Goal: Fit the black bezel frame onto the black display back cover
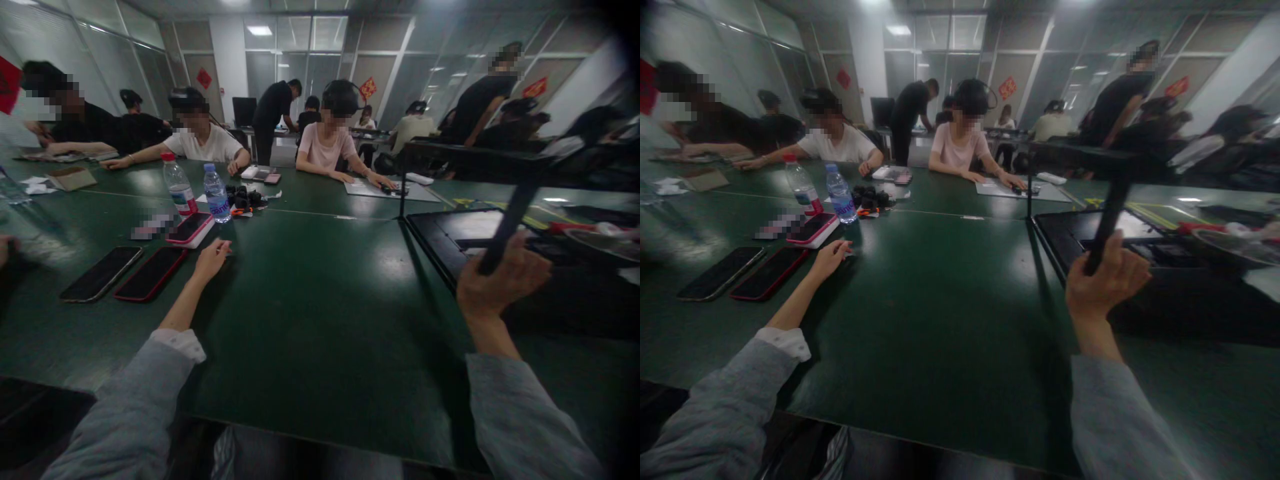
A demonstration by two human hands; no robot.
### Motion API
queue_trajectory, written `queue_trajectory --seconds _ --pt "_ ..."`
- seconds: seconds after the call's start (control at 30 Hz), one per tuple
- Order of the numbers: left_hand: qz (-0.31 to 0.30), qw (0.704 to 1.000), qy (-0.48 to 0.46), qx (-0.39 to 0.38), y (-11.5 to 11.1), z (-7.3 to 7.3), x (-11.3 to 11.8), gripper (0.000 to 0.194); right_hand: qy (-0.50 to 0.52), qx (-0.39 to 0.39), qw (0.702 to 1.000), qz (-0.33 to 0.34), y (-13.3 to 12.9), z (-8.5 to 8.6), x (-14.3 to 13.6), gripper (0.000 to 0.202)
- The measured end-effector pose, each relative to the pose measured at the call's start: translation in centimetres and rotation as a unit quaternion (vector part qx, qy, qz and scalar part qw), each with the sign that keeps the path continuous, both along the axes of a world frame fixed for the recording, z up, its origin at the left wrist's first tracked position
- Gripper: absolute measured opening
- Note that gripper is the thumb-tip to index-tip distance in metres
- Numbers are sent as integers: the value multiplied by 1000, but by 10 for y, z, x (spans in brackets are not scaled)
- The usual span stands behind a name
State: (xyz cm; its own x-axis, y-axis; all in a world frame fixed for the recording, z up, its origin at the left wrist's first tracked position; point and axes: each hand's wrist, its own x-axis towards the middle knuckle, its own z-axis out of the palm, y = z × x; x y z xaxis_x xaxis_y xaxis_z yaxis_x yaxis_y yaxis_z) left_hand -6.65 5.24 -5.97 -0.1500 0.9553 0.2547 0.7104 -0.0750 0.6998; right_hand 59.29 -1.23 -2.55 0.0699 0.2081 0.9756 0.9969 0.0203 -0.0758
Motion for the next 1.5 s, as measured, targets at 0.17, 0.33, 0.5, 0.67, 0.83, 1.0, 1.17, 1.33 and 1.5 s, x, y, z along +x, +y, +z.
queue_trajectory --seconds 0.17,0.33,0.5,0.67,0.83,1.0,1.17,1.33,1.5 --pt "11 997 -49 60 0 4 5 56 -16 22 999 35 5 12 -65 68" --pt "20 983 -95 153 5 6 12 87 213 -22 963 164 -2 20 -107 74" --pt "-6 980 -120 161 3 3 22 103 286 -66 931 217 5 14 -115 75" --pt "-36 974 -204 95 -7 13 39 82 345 -151 898 228 13 6 -110 71" --pt "-37 943 -328 42 -12 20 46 57 305 -262 895 193 30 -24 -98 71" --pt "48 932 -355 -48 -10 19 40 29 355 -375 814 267 45 -55 -85 58" --pt "70 971 -218 -75 -11 19 31 18 341 -385 804 300 49 -64 -77 63" --pt "67 989 124 -53 -15 17 20 37 283 -405 843 213 52 -67 -74 62" --pt "62 973 217 -48 -15 7 20 45 270 -434 839 188 54 -71 -73 58"
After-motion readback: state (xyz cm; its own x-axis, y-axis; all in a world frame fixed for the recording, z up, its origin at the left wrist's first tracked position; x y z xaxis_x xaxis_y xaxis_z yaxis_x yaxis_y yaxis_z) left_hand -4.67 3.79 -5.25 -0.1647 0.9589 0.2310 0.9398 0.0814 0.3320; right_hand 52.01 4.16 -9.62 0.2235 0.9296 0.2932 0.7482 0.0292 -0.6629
